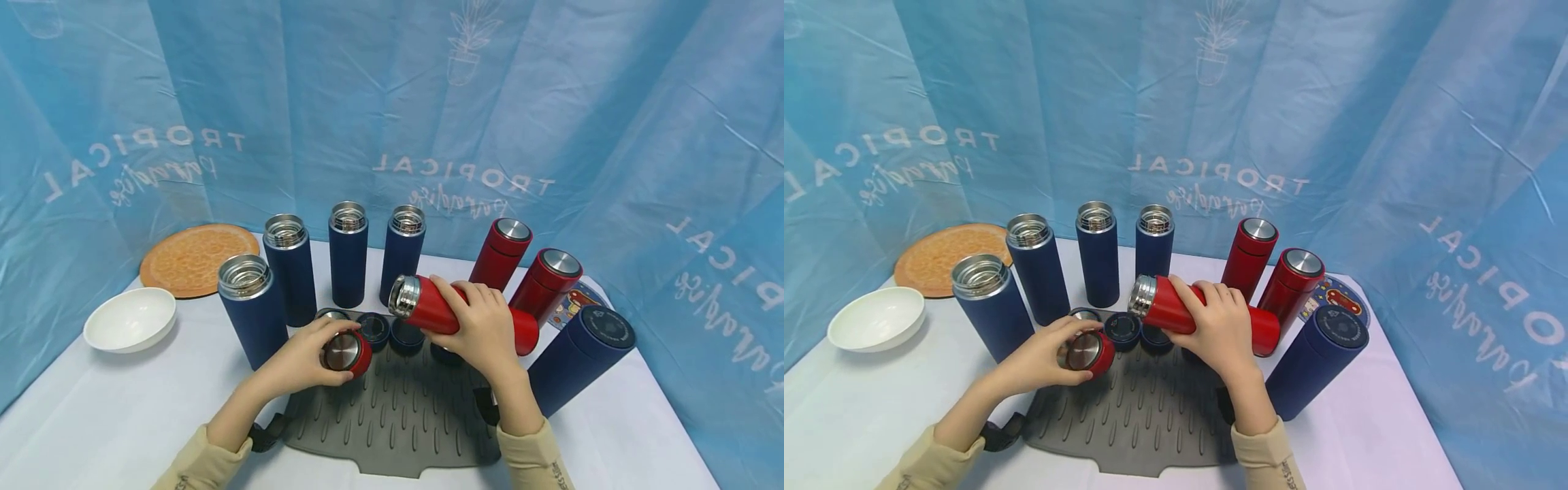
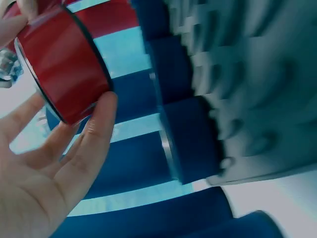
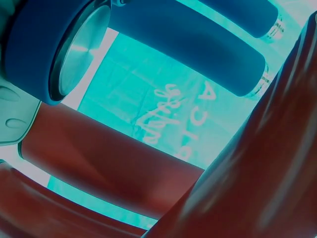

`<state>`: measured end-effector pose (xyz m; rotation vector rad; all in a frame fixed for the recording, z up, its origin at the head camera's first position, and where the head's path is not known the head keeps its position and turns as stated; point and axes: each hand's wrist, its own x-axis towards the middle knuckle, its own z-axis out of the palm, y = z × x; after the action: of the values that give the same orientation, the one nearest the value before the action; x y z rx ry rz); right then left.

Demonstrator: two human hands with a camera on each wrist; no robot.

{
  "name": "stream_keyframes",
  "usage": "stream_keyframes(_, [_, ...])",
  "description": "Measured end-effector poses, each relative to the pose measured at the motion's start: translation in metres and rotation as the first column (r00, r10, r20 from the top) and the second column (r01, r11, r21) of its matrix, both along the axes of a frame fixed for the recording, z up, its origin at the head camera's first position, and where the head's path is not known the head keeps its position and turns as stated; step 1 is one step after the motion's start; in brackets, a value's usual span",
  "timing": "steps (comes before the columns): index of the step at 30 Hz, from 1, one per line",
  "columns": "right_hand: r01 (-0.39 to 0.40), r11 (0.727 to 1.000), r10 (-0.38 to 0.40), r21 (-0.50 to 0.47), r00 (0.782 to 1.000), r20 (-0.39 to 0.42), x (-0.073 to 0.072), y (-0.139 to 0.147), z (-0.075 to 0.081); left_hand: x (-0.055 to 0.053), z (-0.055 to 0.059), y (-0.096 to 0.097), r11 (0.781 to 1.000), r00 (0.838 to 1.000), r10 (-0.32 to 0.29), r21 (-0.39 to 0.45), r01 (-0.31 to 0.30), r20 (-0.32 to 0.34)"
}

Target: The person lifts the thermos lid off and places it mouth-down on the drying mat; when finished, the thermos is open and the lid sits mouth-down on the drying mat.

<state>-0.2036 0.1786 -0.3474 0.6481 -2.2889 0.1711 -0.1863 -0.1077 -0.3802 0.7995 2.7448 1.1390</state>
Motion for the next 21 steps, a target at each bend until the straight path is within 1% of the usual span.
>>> stream_keyframes(2, [-0.003,1.000,0.003,-0.005,1.000,0.003,0.000,0.000,0.000,0.002,-0.007,-0.001,0.999,1.000,-0.026,-0.041,0.026,-0.001])
stream_keyframes(4, [-0.005,1.000,0.005,-0.009,1.000,0.005,0.000,0.000,0.000,0.002,-0.012,-0.001,0.996,0.999,-0.041,-0.077,0.042,0.016])
stream_keyframes(8, [-0.011,1.000,0.011,-0.010,1.000,0.007,0.000,0.000,0.000,0.002,-0.019,-0.002,0.991,0.996,-0.066,-0.112,0.072,0.053])
stream_keyframes(14, [-0.022,1.000,0.022,-0.016,1.000,0.002,0.000,0.000,0.000,0.001,-0.023,-0.004,0.982,0.993,-0.101,-0.154,0.109,0.060])
stream_keyframes(21, [-0.023,1.000,0.023,-0.020,1.000,-0.001,-0.001,-0.001,-0.001,0.000,-0.025,-0.006,0.978,0.991,-0.108,-0.172,0.120,0.079])
